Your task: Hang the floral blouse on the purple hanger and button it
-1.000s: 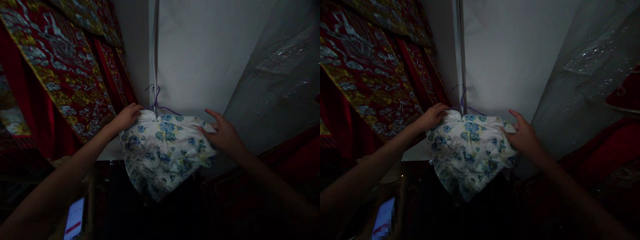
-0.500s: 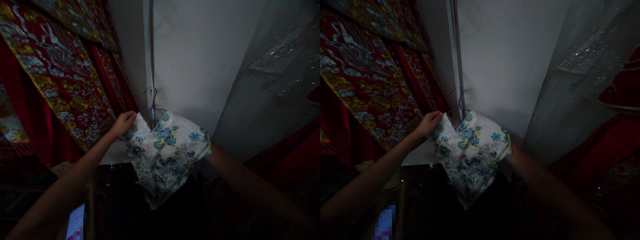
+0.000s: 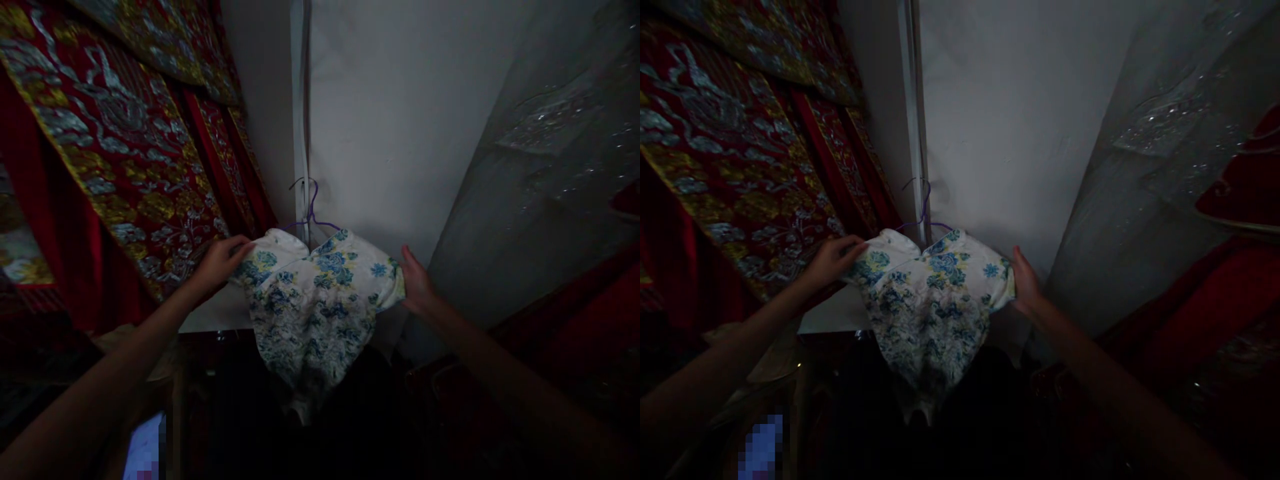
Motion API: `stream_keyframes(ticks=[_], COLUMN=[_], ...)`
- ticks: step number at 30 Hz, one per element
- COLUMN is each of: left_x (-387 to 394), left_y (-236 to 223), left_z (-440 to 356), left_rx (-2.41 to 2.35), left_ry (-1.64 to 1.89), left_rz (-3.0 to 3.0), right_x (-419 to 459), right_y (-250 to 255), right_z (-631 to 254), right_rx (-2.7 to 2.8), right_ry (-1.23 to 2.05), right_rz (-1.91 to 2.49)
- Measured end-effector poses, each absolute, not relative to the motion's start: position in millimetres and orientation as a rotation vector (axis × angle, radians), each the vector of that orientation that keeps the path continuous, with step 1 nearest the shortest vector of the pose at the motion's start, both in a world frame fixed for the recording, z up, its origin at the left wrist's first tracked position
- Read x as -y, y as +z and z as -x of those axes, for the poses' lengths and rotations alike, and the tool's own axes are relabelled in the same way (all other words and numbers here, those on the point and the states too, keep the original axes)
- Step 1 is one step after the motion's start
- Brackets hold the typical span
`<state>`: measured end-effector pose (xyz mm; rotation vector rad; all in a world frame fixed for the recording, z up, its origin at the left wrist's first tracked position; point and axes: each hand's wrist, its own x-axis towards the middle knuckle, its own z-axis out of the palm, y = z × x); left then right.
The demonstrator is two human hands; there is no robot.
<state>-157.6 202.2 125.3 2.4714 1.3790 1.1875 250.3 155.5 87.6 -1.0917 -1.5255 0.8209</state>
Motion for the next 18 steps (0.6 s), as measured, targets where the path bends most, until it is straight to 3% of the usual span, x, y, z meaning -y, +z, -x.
stream_keyframes(ticks=[5,13,15,18], left_x=[-202.1,-187.0,-172.7,-146.0], left_y=[124.8,166.4,170.6,160.4], left_z=[151.5,110.5,96.9,73.1], left_rx=[-1.367,-1.248,-1.150,-0.907], left_ry=[1.323,1.839,1.793,1.452], left_rz=[-2.380,-2.501,-2.426,-2.172], right_x=[-148.9,-123.7,-104.4,-64.6], right_y=[86.7,135.9,124.9,85.6], right_z=[-262.8,-256.1,-254.9,-247.5], right_rx=[1.262,0.992,0.965,1.228], right_ry=[0.896,0.636,0.528,0.325], right_rz=[1.158,1.014,1.058,1.163])
